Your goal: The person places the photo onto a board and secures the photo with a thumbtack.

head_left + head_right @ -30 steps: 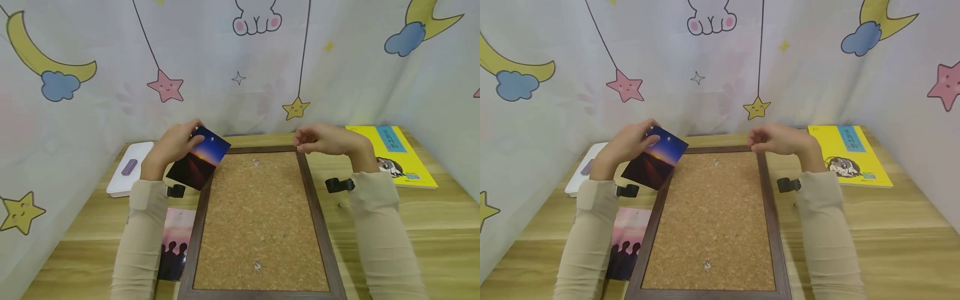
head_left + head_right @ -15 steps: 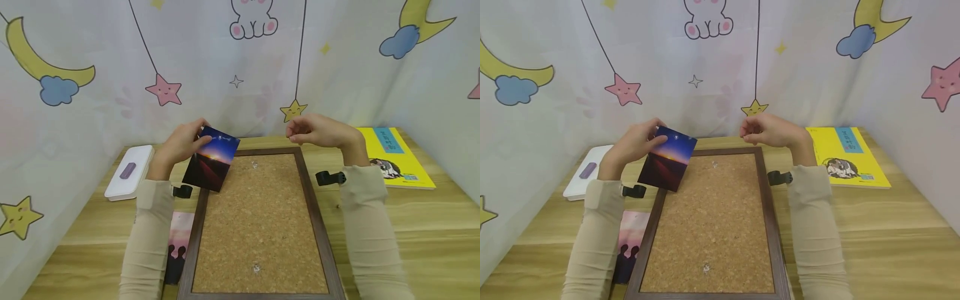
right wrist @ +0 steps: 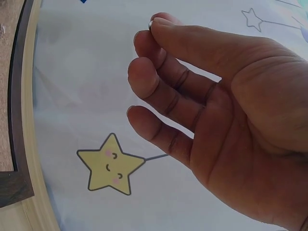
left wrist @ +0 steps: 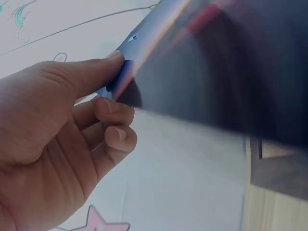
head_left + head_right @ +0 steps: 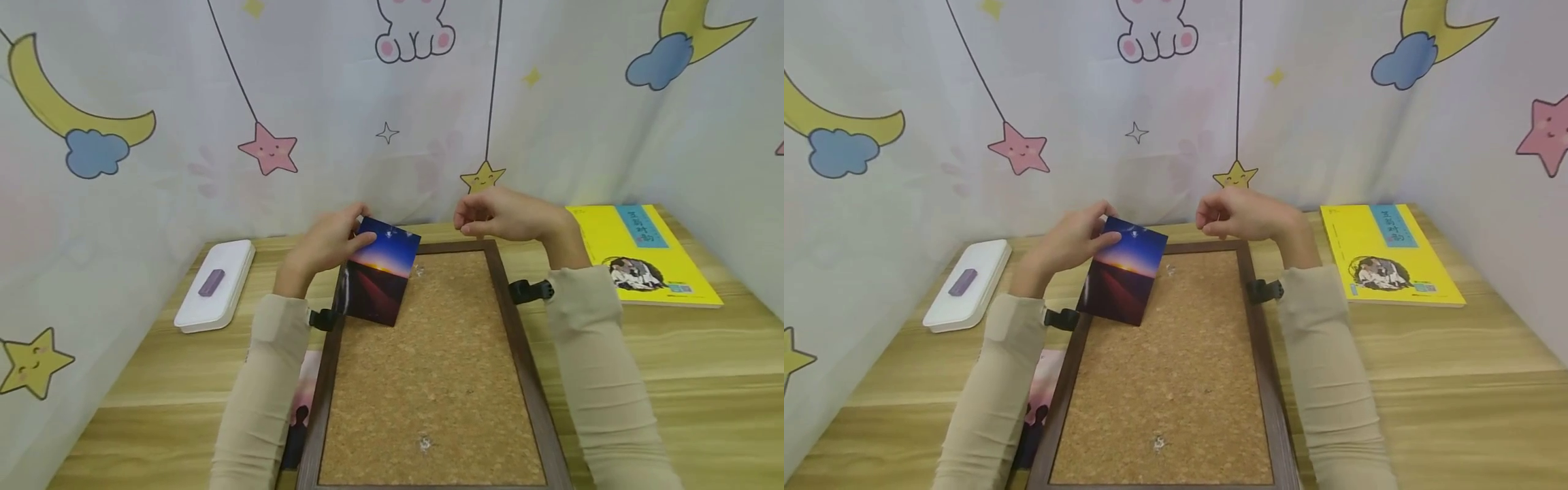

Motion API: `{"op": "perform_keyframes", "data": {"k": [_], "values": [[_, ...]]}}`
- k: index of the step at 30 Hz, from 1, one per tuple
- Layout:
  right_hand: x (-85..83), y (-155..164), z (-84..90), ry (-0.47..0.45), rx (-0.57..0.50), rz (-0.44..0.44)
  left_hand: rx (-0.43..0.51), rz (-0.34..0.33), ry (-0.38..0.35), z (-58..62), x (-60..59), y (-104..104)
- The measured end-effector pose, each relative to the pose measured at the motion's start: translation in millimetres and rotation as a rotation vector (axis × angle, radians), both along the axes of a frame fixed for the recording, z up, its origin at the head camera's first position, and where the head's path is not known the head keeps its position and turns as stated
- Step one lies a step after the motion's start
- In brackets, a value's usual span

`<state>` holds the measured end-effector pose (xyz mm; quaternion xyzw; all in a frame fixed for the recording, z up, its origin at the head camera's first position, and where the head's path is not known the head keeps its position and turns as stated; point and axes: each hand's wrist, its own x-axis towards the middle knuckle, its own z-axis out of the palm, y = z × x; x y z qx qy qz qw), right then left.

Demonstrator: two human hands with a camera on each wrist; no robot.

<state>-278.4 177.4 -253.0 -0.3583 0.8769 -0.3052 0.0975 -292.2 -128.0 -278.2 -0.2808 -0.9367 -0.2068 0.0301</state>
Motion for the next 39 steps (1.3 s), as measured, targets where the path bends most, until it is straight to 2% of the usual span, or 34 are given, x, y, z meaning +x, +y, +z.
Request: {"op": "perform_keyframes", "data": {"k": [4, 11, 15, 23, 31, 37, 39], "values": [[-6.1, -1, -3.3, -0.025, -0.004, -0.014, 0.029, 0.004, -0.050, -4.8, -3.4, 6], [-10.5, -5, -7.4, -0.038, -0.011, 0.017, 0.115, -0.042, -0.134, -17.9, -8.9, 13], [-13.0, -10, -9.9, -0.018, -0.007, 0.036, 0.123, -0.045, -0.152, -20.9, -9.2, 15], [-17.4, -19, -13.4, 0.026, 0.000, 0.021, 0.089, -0.045, -0.165, -25.1, -8.3, 21], [-22.9, -22, -13.6, 0.035, -0.042, 0.010, 0.100, -0.078, -0.232, -32.8, -10.2, 29], [-30.6, -32, -13.5, 0.030, -0.056, 0.013, 0.146, -0.070, -0.314, -36.1, -10.9, 26], [-34.2, -36, -14.8, 0.025, -0.066, 0.014, 0.138, -0.067, -0.316, -37.4, -10.8, 24]]}}
